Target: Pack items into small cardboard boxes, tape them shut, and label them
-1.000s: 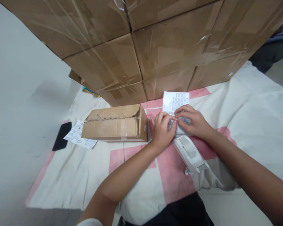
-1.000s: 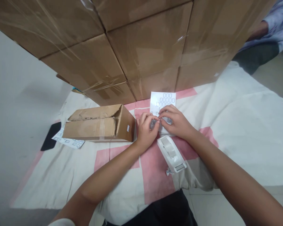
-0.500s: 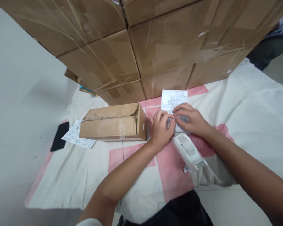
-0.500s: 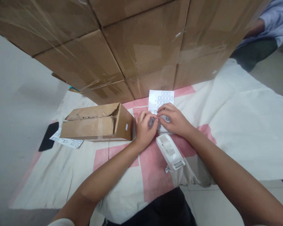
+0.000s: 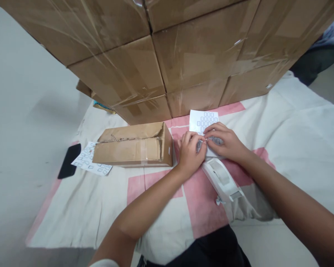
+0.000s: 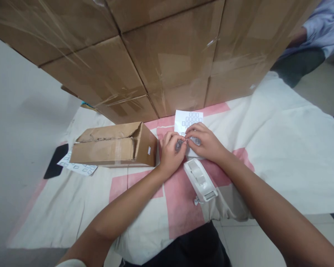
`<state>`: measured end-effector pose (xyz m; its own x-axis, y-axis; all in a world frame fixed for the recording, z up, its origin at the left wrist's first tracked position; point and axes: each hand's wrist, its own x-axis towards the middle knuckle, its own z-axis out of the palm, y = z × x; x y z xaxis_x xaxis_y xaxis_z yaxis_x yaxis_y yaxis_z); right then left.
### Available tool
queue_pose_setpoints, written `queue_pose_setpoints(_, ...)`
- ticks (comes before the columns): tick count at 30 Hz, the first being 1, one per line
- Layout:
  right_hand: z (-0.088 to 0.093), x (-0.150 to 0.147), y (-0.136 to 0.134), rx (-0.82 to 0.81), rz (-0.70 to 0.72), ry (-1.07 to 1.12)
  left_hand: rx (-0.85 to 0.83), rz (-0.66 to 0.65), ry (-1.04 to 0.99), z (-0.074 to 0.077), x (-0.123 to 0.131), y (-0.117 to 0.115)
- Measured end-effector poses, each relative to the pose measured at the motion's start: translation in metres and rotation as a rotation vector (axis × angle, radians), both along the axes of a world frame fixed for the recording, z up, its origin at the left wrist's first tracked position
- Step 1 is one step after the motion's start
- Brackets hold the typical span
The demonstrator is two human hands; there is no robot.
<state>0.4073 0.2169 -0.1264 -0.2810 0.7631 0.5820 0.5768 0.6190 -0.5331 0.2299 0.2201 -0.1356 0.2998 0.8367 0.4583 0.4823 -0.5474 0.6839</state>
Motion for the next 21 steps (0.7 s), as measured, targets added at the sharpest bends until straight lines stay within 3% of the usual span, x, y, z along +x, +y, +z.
queue_pose_setpoints(21, -0.0022, 0.0004, 0.0007, -0.012, 0.013, 0.006, -0.030, 0.003, 0.029, -0.0007, -0.0005, 0.0004)
